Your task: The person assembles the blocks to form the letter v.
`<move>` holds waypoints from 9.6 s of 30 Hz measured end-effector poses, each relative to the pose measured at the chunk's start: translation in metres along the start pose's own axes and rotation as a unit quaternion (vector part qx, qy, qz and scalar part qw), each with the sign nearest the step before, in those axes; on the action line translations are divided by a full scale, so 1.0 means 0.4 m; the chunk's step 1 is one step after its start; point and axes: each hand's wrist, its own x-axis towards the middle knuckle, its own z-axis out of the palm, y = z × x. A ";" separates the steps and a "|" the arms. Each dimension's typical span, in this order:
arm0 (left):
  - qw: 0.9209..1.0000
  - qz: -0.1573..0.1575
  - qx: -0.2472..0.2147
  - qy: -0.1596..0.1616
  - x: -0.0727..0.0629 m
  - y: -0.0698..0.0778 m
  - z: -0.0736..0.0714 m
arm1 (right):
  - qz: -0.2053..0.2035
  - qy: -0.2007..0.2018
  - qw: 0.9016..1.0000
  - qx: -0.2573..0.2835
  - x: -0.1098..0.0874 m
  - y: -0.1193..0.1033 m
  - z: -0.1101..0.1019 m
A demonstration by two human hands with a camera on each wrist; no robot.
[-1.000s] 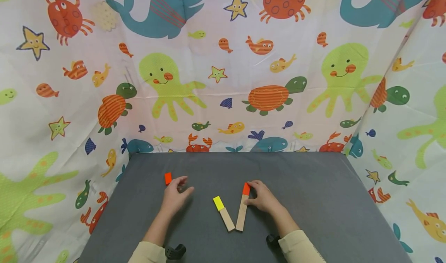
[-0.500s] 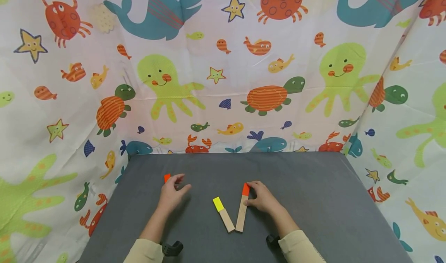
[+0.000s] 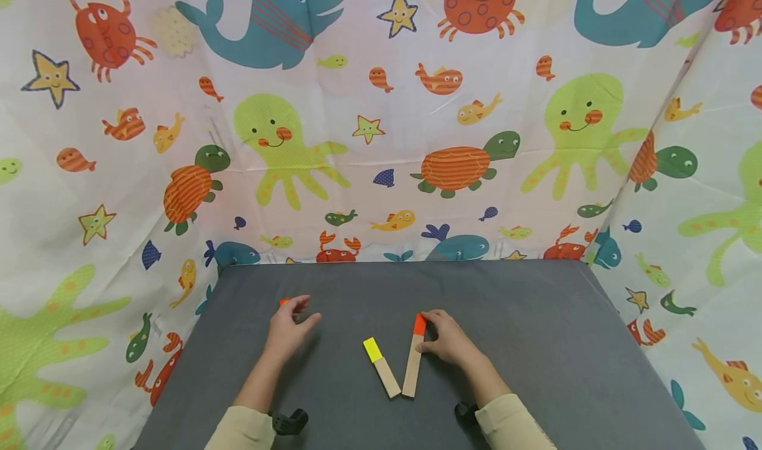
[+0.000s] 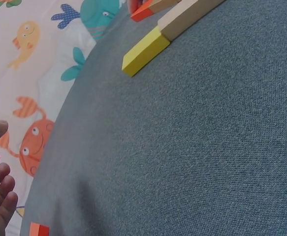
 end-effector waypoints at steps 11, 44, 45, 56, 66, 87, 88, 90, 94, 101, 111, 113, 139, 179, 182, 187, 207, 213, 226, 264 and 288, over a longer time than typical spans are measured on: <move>1.000 -0.001 0.009 0.013 0.007 -0.020 -0.008 | -0.006 -0.007 1.000 0.001 0.002 -0.001 -0.002; 0.999 -0.013 0.017 0.048 0.036 -0.078 -0.040 | 0.000 -0.001 1.000 0.002 0.002 0.003 -0.001; 0.999 -0.015 0.014 0.049 0.036 -0.081 -0.040 | -0.001 -0.001 1.000 -0.001 0.002 0.005 0.001; 0.998 -0.045 0.027 0.030 0.040 -0.113 -0.039 | -0.005 0.001 1.000 0.002 -0.003 0.010 0.004; 0.995 -0.070 0.071 -0.006 0.049 -0.127 -0.048 | -0.002 0.006 1.000 0.004 -0.006 0.004 0.003; 0.993 -0.062 0.097 -0.034 0.060 -0.158 -0.048 | -0.015 0.003 1.000 0.003 -0.003 0.008 0.000; 0.993 -0.061 0.098 -0.034 0.060 -0.159 -0.048 | -0.015 0.003 1.000 0.003 -0.003 0.009 0.001; 0.993 -0.061 0.099 -0.029 0.059 -0.161 -0.046 | -0.016 0.003 1.000 0.003 -0.002 0.010 0.003; 0.994 -0.065 0.089 -0.005 0.060 -0.162 -0.043 | -0.017 0.004 1.000 0.003 -0.002 0.010 0.002; 0.992 -0.071 0.105 0.007 0.065 -0.163 -0.034 | -0.011 0.004 1.000 0.002 -0.003 0.007 -0.001; 0.990 -0.057 0.127 0.012 0.059 -0.154 -0.034 | -0.007 0.005 1.000 -0.004 0.001 0.004 0.001; 0.991 -0.059 0.122 0.010 0.058 -0.154 -0.036 | -0.004 0.005 1.000 -0.005 0.002 0.002 0.001; 0.993 -0.039 0.110 0.011 0.047 -0.157 -0.054 | 0.000 -0.001 1.000 -0.003 0.002 0.004 0.000; 0.997 -0.002 0.072 -0.011 0.044 -0.087 -0.014 | 0.001 -0.003 1.000 0.005 0.001 0.005 0.000; 0.997 0.000 0.072 -0.013 0.046 -0.085 -0.009 | 0.002 -0.003 1.000 0.004 0.003 0.007 0.002; 0.998 0.001 0.068 -0.013 0.049 -0.071 -0.004 | -0.001 -0.002 1.000 0.004 0.003 0.006 0.002; 0.996 0.030 0.084 -0.016 0.028 -0.048 0.047 | 0.001 -0.003 1.000 0.006 0.000 0.005 -0.002; 0.996 0.023 0.079 -0.024 0.022 -0.040 0.055 | -0.003 -0.001 1.000 0.007 0.001 0.004 0.000; 0.996 0.026 0.080 -0.021 0.010 -0.024 0.070 | -0.005 -0.002 1.000 0.003 0.000 0.008 0.000; 0.993 0.083 0.076 -0.029 -0.015 0.029 0.140 | -0.006 0.006 1.000 0.003 -0.005 -0.003 -0.001; 0.993 0.077 0.070 -0.049 -0.020 0.040 0.171 | -0.006 0.005 1.000 0.006 -0.002 0.002 0.001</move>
